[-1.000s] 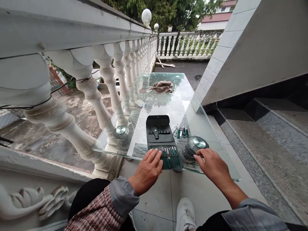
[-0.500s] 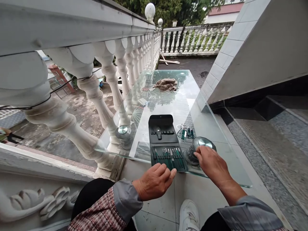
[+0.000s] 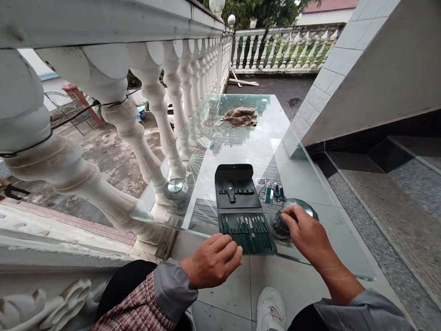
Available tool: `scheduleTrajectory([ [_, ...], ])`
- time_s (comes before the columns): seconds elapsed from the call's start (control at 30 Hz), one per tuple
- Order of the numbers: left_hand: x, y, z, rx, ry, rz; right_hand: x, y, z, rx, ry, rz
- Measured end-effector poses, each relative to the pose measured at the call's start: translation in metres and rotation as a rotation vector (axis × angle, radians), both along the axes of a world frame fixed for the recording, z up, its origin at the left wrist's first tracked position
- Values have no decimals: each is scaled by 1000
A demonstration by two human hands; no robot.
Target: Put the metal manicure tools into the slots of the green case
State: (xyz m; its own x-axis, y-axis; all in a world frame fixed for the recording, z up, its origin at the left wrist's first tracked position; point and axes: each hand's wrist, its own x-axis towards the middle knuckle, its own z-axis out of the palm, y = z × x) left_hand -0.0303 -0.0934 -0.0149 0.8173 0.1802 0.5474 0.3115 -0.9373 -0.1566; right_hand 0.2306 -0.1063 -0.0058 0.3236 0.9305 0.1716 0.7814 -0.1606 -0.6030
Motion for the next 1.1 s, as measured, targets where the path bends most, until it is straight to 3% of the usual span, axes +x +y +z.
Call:
scheduleTrajectory([
  [0.13,-3,4,-3,-6,8,28,-27,9,10,-72,593,122],
  [0.2,-3,5,-5,5,14,25,-44,14,13,-133,782,194],
  [0.4,-2,8,-8,-16,7,26,-76,29,19,-169,1092,206],
  [0.63,-5,9,-9,7,-7,32,-84,34,20,-236,1328,166],
  [0.73,-5,9,-9,16,8,28,-85,35,19,-208,1304,147],
  [0.97,-5,10,-6,1,19,20,-86,41,10,-51,600,166],
  [1.1,-4,10,-7,-9,34,23,-86,45,6,-73,514,135],
])
